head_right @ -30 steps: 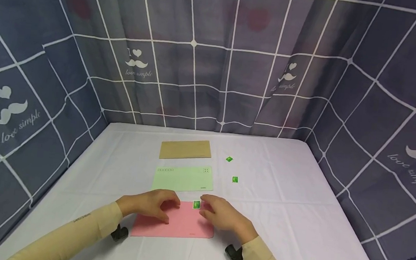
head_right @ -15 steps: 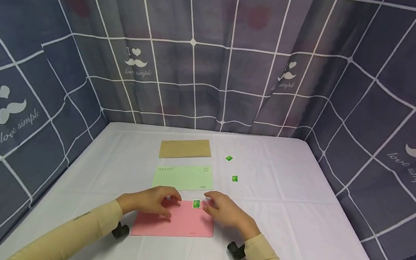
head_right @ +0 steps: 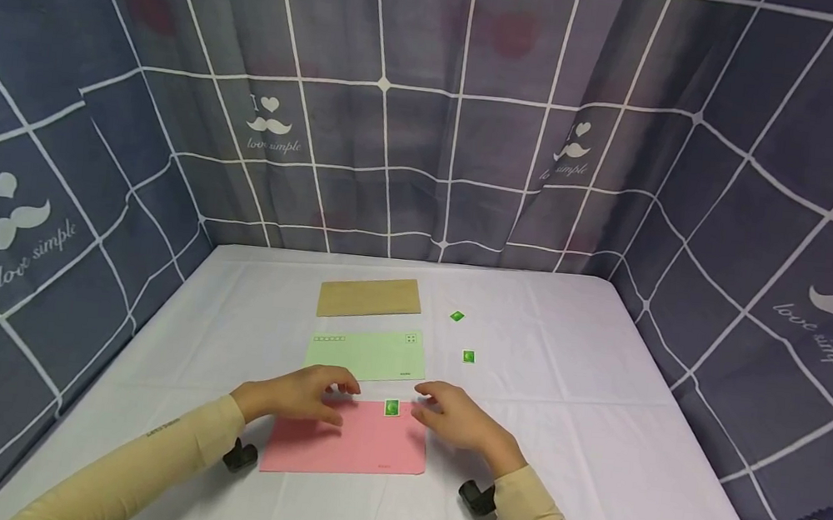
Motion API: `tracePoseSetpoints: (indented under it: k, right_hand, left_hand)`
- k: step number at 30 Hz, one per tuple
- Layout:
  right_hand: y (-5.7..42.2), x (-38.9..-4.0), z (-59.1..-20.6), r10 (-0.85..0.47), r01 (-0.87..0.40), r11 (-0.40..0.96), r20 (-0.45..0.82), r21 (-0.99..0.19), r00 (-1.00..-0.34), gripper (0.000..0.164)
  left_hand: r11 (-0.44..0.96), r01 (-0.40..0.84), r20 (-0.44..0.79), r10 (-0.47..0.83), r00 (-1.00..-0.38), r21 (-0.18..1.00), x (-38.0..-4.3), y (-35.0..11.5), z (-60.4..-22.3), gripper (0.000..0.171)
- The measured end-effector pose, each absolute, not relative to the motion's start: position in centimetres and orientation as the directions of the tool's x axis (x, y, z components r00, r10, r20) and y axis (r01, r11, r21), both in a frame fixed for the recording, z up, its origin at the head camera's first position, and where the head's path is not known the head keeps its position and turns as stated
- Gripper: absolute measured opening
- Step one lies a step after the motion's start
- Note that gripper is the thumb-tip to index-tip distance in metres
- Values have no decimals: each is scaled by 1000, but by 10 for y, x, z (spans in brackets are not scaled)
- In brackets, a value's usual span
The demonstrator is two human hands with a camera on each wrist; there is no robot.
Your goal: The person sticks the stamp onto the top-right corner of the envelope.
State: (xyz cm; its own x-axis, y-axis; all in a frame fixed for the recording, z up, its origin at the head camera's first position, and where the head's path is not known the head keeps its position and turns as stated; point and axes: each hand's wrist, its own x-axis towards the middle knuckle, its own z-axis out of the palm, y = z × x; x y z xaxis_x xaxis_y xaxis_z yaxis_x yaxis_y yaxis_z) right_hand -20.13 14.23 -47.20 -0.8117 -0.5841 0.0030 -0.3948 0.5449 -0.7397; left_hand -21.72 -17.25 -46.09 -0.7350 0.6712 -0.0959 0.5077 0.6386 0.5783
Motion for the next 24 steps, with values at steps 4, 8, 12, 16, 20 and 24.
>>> tracePoseSetpoints:
  k: [4,8,12,16,20,24]
  right_hand:
    - [143,-201,-473,-574,-388,547,5,-742,-819,48]
    - [143,-199,-474,-552,-367,543,8,-755,-834,48]
    - [143,-199,-474,-542,-355,531,14,-769,-840,48]
    - [143,-199,-475,-540,-356,530,17,-769,-841,48]
    - [143,-201,-475,-529,-358,534,28,-766,-848,47]
    - [144,-201,-476,-520,-353,525,37,-774,-853,47]
  left_hand:
    - [640,501,-92,664,-742,582,-219,-173,-460,44]
    - [632,495,-83,662,-745,596,-222,-174,-459,44]
    - [627,494,-68,656,-751,602,-226,-174,-458,43]
    - [622,503,-40,652,-757,600,-230,-175,-457,40]
    - [610,509,-12,648,-761,607,-235,-177,-456,41]
    - [611,511,6,638,-770,605,-241,-179,-456,41]
